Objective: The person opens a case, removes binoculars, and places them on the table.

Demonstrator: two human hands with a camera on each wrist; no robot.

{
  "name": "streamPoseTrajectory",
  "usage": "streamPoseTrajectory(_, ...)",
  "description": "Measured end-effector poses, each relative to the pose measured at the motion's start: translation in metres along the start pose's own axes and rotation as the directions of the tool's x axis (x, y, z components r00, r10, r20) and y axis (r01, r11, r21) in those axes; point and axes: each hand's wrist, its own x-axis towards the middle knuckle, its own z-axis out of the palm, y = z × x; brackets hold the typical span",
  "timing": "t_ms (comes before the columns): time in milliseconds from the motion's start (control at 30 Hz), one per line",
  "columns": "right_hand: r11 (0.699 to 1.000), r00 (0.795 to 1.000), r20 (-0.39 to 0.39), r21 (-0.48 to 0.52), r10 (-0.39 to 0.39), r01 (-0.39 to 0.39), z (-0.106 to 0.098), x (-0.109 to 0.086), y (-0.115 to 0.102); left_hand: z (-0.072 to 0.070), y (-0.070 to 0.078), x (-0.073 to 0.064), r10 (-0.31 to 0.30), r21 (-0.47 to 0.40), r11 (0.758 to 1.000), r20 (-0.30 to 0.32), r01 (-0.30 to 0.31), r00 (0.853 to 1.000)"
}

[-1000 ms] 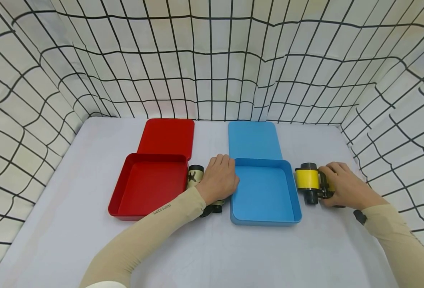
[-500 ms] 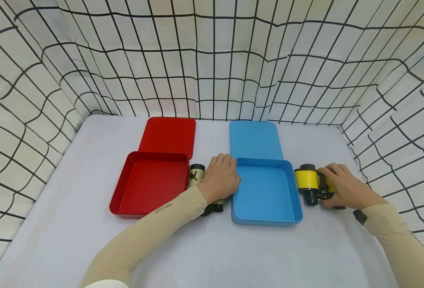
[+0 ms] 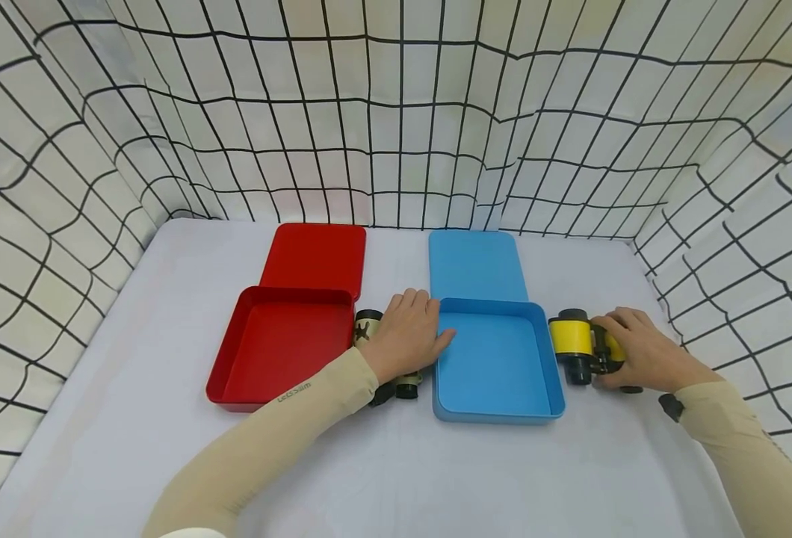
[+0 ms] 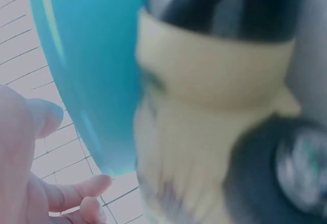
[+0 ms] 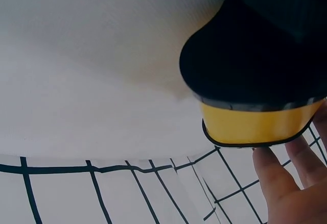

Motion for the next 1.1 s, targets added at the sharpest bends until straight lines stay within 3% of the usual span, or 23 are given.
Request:
streamPoseTrajectory(300, 1.000, 1.000, 0.010, -0.006, 0.003, -0.003, -0.009, 0.003, 0.001, -0.029, -0.015, -0.010, 0.024, 0.001, 1.000, 0.024, -0.024, 0.999)
streamPoseTrajectory(500, 1.000, 1.000, -0.002, 0.000, 0.017, -0.017, -0.024, 0.004, 0.005, -0.047, -0.035, -0.021, 0.034, 0.039, 0.999, -0.083, -0.031, 0.996)
streamPoseTrajectory(767, 0.994, 0.994, -0.019, -0.002, 0.106, -0.106, -0.035, -0.002, 0.018, -0.070, -0.072, -0.035, -0.063, 0.003, 0.998, -0.138, 0.064, 0.988)
streamPoseTrajectory(933, 0.994, 0.988, -0.104, -0.003, 0.112, -0.113, -0.035, -0.011, 0.021, -0.080, -0.097, -0.052, -0.099, -0.019, 0.995, -0.202, 0.097, 0.974)
streamPoseTrajectory(1100, 0.994, 0.974, -0.197, 0.010, 0.110, -0.110, -0.034, -0.016, 0.023, -0.087, -0.126, -0.075, -0.177, -0.042, 0.984, -0.221, 0.172, 0.959)
